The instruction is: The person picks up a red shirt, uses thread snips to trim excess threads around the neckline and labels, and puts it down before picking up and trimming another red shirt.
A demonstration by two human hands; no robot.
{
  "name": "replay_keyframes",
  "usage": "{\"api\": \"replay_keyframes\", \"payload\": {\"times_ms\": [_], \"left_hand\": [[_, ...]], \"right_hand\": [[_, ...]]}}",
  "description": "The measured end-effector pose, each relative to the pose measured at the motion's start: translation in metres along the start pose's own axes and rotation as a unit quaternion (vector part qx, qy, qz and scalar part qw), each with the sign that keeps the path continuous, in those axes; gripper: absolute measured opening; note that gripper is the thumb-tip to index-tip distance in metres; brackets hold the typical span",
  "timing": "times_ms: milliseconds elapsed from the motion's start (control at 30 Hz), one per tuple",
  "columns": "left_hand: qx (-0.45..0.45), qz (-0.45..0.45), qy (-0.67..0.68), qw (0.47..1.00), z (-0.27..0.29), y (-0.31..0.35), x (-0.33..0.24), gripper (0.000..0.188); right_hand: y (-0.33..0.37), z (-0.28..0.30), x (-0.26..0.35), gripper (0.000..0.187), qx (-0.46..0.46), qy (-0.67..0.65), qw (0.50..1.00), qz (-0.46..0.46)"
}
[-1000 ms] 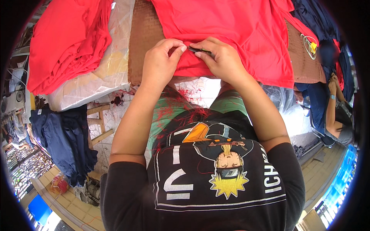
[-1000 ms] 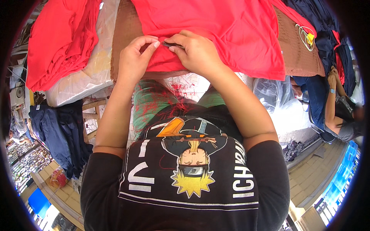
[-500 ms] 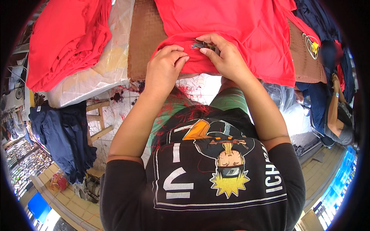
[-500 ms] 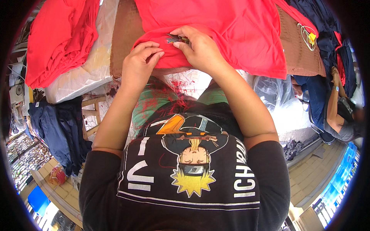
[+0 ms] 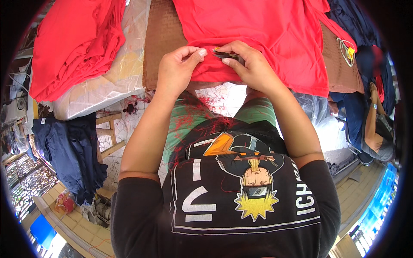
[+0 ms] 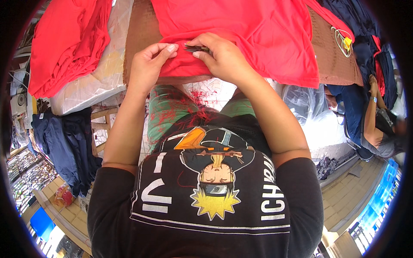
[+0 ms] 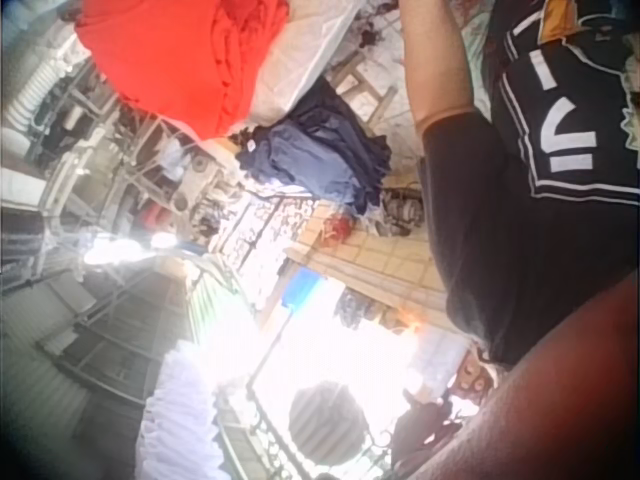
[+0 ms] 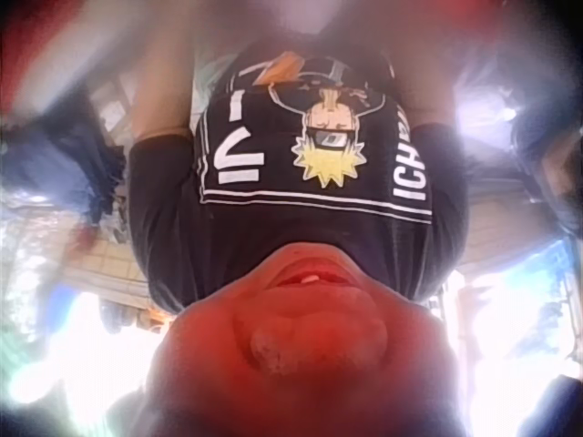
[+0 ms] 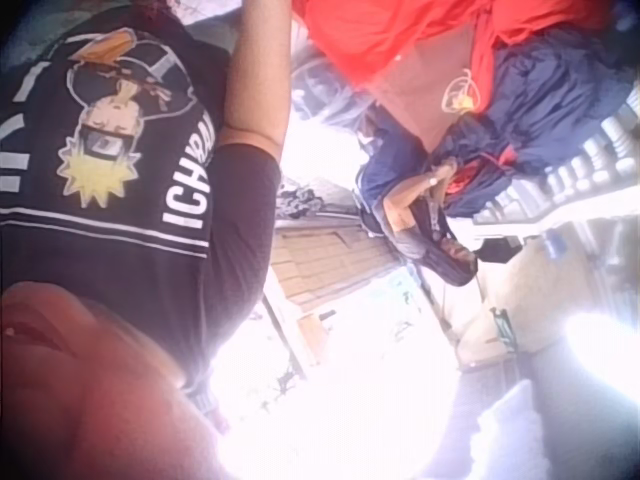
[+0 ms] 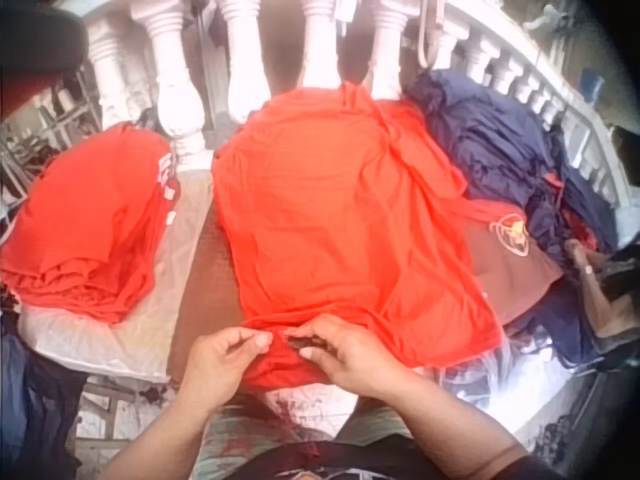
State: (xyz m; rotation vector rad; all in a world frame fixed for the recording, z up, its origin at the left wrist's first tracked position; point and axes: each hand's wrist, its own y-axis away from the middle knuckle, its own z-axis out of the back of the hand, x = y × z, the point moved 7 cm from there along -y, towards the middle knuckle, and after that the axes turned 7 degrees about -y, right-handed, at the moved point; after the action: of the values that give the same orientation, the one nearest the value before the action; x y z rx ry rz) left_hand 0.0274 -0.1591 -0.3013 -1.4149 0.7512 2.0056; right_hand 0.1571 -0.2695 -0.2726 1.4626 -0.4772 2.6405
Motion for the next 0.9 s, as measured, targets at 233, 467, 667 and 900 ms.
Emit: {"api": "replay_keyframes", "payload": {"times_ms": [233, 467, 667, 900], "left_hand": [[0.263, -0.374, -0.119, 0.882, 0.049, 0.056, -0.125, 0.053], [0.039, -0.336, -0.165, 0.926, 0.104, 0.089, -0.163, 0.051], [-0.103, -0.139, -0.275, 0.946, 0.054, 0.003, -0.042, 0.033], [-0.289, -0.184, 0.234, 0.91, 0.131, -0.026, -0.051, 0.025]], "right_hand": [[-0.001, 0.025, 0.015, 0.023, -0.069, 0.048, 0.996, 0.033], [0.01, 0.068, 0.033, 0.025, -0.142, 0.059, 0.988, -0.018], [0.027, 0.091, 0.035, 0.032, -0.16, 0.079, 0.983, -0.041], [0.06, 0.162, 0.045, 0.029, -0.283, -0.099, 0.952, -0.057]]}}
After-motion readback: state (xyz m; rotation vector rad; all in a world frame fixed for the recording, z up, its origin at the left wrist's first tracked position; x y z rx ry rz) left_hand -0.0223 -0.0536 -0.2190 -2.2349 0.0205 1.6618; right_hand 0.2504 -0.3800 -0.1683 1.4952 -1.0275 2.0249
